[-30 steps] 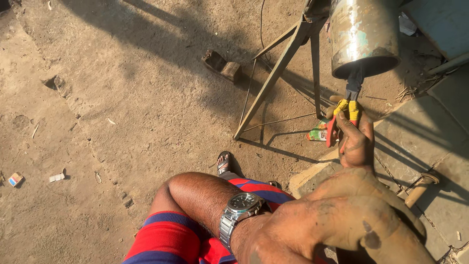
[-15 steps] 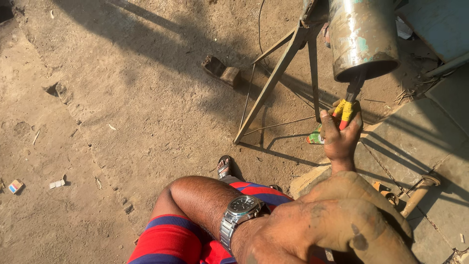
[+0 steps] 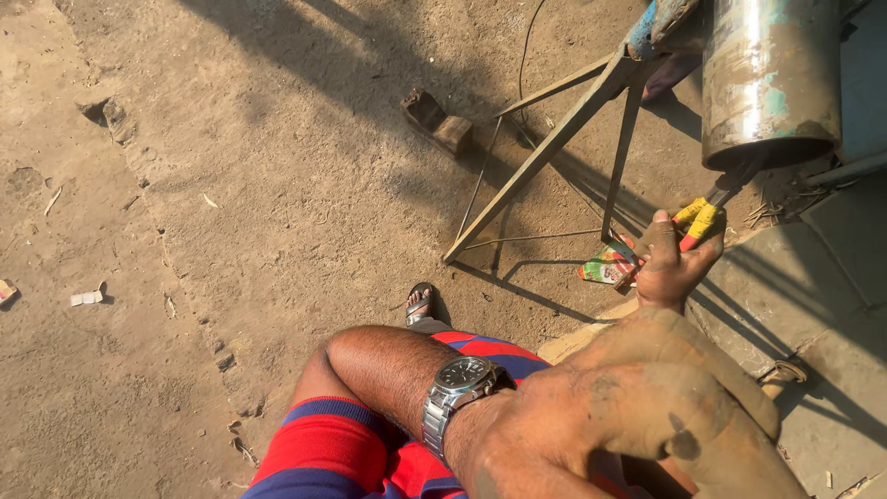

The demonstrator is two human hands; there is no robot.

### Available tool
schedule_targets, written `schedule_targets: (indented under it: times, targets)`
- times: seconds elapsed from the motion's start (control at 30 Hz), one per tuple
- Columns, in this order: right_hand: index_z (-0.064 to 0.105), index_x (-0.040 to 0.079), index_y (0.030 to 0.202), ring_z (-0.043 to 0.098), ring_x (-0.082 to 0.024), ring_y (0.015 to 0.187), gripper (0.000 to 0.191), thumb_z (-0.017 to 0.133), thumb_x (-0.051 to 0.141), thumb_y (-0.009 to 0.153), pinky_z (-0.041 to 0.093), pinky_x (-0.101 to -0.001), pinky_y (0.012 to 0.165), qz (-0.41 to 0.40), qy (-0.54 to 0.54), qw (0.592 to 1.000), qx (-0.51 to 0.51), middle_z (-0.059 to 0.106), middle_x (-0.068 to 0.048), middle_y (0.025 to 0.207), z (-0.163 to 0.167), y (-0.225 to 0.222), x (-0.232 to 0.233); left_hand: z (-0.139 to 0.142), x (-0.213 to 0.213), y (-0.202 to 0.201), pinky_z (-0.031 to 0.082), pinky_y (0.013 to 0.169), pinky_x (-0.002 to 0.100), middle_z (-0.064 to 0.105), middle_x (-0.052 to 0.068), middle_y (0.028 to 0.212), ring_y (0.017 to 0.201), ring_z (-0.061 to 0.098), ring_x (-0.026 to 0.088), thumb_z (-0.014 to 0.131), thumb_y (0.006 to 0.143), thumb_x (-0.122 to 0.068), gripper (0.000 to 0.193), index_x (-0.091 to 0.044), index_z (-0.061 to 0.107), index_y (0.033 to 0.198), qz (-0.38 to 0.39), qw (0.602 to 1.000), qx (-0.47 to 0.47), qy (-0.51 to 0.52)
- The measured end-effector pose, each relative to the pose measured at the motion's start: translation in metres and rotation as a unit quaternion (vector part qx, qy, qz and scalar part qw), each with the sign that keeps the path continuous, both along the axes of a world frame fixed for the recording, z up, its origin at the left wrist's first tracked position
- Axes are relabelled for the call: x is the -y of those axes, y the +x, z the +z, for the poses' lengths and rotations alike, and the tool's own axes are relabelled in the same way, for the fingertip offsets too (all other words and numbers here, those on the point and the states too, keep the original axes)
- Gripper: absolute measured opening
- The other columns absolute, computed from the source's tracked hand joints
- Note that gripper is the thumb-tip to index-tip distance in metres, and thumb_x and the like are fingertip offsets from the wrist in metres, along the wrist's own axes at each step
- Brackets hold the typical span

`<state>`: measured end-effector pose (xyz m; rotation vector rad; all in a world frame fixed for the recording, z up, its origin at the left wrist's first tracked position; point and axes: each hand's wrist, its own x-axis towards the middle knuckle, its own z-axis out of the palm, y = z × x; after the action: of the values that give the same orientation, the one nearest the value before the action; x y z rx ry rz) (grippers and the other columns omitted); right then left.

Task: The person uses pliers to repeatedly trim small pieces of metal wire protruding from the edge of a large metal cylinder. They hold the cylinder with one hand and use the pliers with the other to snip the wire, then rotate the cylinder to access different spots.

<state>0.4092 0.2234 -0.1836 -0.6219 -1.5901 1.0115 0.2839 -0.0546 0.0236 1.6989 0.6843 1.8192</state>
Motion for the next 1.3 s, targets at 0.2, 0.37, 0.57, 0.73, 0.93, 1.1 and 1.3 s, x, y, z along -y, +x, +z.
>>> schedule_targets:
  times: [0.2,0.37,0.57,0.73,0.93,1.1,1.3]
  targets:
    - [0.046,0.004,0.125,0.047,-0.013,0.06,0.026,0.064,0.0,0.108,0.043,-0.0277,0.054,-0.043,-0.045,0.989,-0.134,0.052,-0.006,0.091,0.013,0.017,-0.006,0.022,-0.005,-0.035,0.025,0.118,0.053,0.055,0.018,0.133,0.125,0.057,0.036,0.059,0.109,-0.033,0.025,-0.009,0.062,0.118,0.04,0.987,-0.066,0.142]
    - [0.05,0.005,0.122,0.053,-0.014,0.072,0.017,0.064,0.009,0.113,0.049,-0.0283,0.065,-0.009,-0.076,0.988,-0.136,0.056,-0.006,0.086,0.04,0.036,0.015,0.026,-0.053,-0.074,0.047,0.086,0.045,0.055,0.018,0.12,0.108,0.058,0.036,0.077,0.093,-0.033,0.025,-0.01,0.068,0.098,0.036,0.976,-0.12,0.179]
    - [0.056,-0.002,0.141,0.057,-0.013,0.111,0.033,0.057,0.017,0.115,0.046,-0.0302,0.101,-0.049,-0.058,0.994,0.073,0.062,-0.006,0.123,0.037,0.024,0.069,-0.011,-0.12,-0.077,0.052,0.093,0.033,0.063,0.012,0.114,0.105,0.062,0.024,0.077,0.09,-0.017,0.03,-0.001,0.064,0.112,0.115,0.989,-0.079,-0.05]
    - [0.056,-0.001,0.142,0.06,-0.011,0.094,0.034,0.049,0.013,0.111,0.049,-0.0288,0.086,0.084,-0.127,0.988,0.015,0.068,-0.006,0.107,0.06,0.021,0.097,-0.038,-0.149,-0.066,0.053,0.086,0.032,0.072,0.008,0.109,0.102,0.068,0.02,0.079,0.09,-0.023,0.031,-0.005,0.068,0.113,0.099,0.975,-0.109,-0.169]
    - [0.047,-0.001,0.149,0.063,-0.01,0.09,0.048,0.051,0.011,0.102,0.051,-0.0253,0.08,0.111,-0.091,0.983,0.113,0.071,-0.007,0.108,0.083,0.038,0.089,-0.047,-0.164,-0.037,0.054,0.088,0.033,0.073,0.008,0.117,0.108,0.069,0.019,0.074,0.087,-0.023,0.042,-0.006,0.067,0.125,0.113,0.979,-0.089,-0.147]
    - [0.052,0.0,0.147,0.061,-0.011,0.085,0.047,0.056,0.01,0.101,0.05,-0.027,0.077,0.081,-0.084,0.973,0.2,0.074,-0.009,0.104,0.083,0.067,0.075,-0.056,-0.177,-0.014,0.055,0.089,0.033,0.075,0.007,0.113,0.106,0.072,0.019,0.074,0.084,-0.021,0.043,-0.006,0.07,0.124,0.105,0.976,-0.094,-0.165]
    - [0.053,0.0,0.144,0.069,-0.019,0.107,0.045,0.057,0.009,0.101,0.053,-0.0306,0.094,0.087,-0.041,0.964,0.246,0.073,-0.013,0.12,0.085,0.094,0.062,-0.072,-0.187,0.012,0.055,0.086,0.031,0.077,0.005,0.105,0.099,0.073,0.016,0.076,0.086,-0.014,0.029,-0.005,0.072,0.113,0.143,0.972,-0.067,-0.175]
